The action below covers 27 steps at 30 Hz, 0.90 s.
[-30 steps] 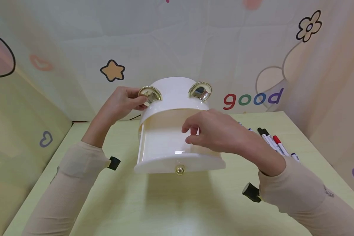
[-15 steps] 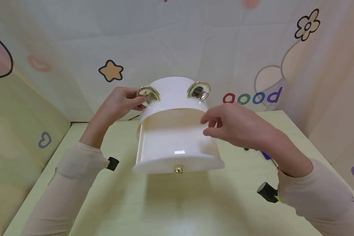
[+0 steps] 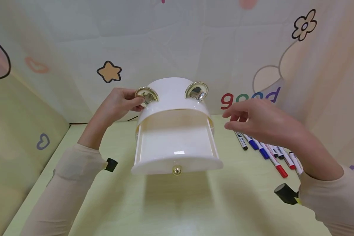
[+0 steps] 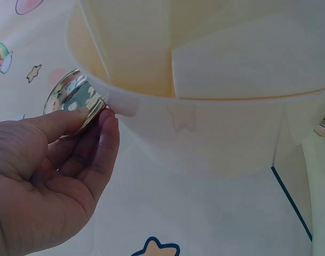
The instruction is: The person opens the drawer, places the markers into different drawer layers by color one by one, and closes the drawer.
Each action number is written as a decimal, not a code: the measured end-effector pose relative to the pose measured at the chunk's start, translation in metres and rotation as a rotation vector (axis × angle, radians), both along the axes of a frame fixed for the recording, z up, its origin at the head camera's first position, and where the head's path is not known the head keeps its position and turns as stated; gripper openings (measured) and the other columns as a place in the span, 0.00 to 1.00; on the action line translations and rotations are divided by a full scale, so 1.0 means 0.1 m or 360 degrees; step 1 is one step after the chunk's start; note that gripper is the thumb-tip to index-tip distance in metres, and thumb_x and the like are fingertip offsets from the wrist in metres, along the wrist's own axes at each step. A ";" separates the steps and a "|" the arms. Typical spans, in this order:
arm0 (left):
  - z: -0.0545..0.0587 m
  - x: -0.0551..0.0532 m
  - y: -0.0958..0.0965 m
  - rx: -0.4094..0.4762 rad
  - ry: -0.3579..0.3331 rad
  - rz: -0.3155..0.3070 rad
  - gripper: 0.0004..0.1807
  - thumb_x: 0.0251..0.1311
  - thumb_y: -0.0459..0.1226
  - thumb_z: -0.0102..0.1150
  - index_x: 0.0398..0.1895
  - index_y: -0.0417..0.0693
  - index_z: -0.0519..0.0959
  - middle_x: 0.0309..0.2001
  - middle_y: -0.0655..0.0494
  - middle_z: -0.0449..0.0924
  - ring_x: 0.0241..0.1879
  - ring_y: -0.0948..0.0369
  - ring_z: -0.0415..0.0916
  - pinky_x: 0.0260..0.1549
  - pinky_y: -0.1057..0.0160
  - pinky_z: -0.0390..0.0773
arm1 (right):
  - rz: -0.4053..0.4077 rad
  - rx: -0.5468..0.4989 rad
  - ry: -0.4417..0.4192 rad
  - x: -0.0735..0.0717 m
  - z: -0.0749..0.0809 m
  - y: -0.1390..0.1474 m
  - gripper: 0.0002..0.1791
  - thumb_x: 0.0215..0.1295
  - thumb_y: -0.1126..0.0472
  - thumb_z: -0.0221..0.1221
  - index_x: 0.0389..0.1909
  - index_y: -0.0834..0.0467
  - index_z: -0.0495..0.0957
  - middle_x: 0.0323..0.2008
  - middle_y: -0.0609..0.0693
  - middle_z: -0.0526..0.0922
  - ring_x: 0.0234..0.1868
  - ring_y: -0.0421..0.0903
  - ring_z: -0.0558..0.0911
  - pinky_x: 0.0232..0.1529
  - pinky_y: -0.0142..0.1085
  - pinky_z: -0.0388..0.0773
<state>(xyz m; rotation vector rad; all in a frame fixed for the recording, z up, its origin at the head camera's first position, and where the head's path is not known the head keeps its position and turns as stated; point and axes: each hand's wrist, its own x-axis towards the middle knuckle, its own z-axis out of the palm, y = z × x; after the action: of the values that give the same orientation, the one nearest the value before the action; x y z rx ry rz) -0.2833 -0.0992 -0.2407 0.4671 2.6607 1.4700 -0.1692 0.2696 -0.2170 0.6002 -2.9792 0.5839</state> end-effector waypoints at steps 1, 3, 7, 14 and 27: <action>0.00 0.00 0.00 -0.0001 0.0001 0.0001 0.15 0.74 0.33 0.56 0.57 0.36 0.82 0.51 0.41 0.83 0.45 0.52 0.84 0.52 0.57 0.82 | -0.0018 0.0005 -0.0001 0.01 0.00 0.02 0.19 0.68 0.59 0.69 0.56 0.62 0.83 0.38 0.44 0.84 0.39 0.46 0.79 0.26 0.33 0.78; 0.00 0.00 -0.01 -0.0002 0.0001 0.0002 0.15 0.74 0.33 0.55 0.57 0.36 0.82 0.51 0.41 0.83 0.45 0.52 0.84 0.52 0.58 0.82 | -0.0048 0.0021 -0.0004 0.01 0.00 0.05 0.19 0.68 0.58 0.69 0.56 0.63 0.83 0.37 0.44 0.84 0.39 0.46 0.79 0.27 0.32 0.78; 0.00 0.00 -0.01 -0.0003 -0.0012 0.0007 0.15 0.74 0.33 0.56 0.59 0.36 0.81 0.52 0.42 0.83 0.45 0.53 0.84 0.52 0.58 0.82 | -0.0093 0.0012 -0.0030 0.01 -0.04 0.12 0.19 0.68 0.58 0.69 0.55 0.64 0.83 0.37 0.45 0.84 0.39 0.47 0.80 0.27 0.32 0.80; 0.00 0.01 -0.01 0.0015 -0.0026 0.0005 0.16 0.74 0.33 0.56 0.60 0.36 0.81 0.52 0.41 0.83 0.45 0.52 0.84 0.53 0.56 0.81 | -0.0164 0.0033 -0.0041 -0.01 -0.14 0.31 0.16 0.69 0.60 0.68 0.52 0.65 0.84 0.35 0.45 0.84 0.40 0.48 0.80 0.31 0.31 0.77; 0.00 0.02 0.00 0.0026 -0.0020 0.0010 0.15 0.74 0.33 0.56 0.58 0.36 0.81 0.51 0.41 0.83 0.43 0.53 0.84 0.51 0.59 0.82 | -0.0331 -0.0035 -0.0202 -0.07 -0.42 0.71 0.21 0.75 0.56 0.62 0.57 0.69 0.80 0.41 0.54 0.87 0.42 0.53 0.81 0.34 0.34 0.80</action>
<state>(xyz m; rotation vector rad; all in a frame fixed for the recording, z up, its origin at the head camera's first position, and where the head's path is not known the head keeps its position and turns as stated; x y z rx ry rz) -0.2817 -0.0993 -0.2407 0.4496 2.6449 1.4924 -0.1757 0.3410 -0.2591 0.2552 -3.0935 0.6588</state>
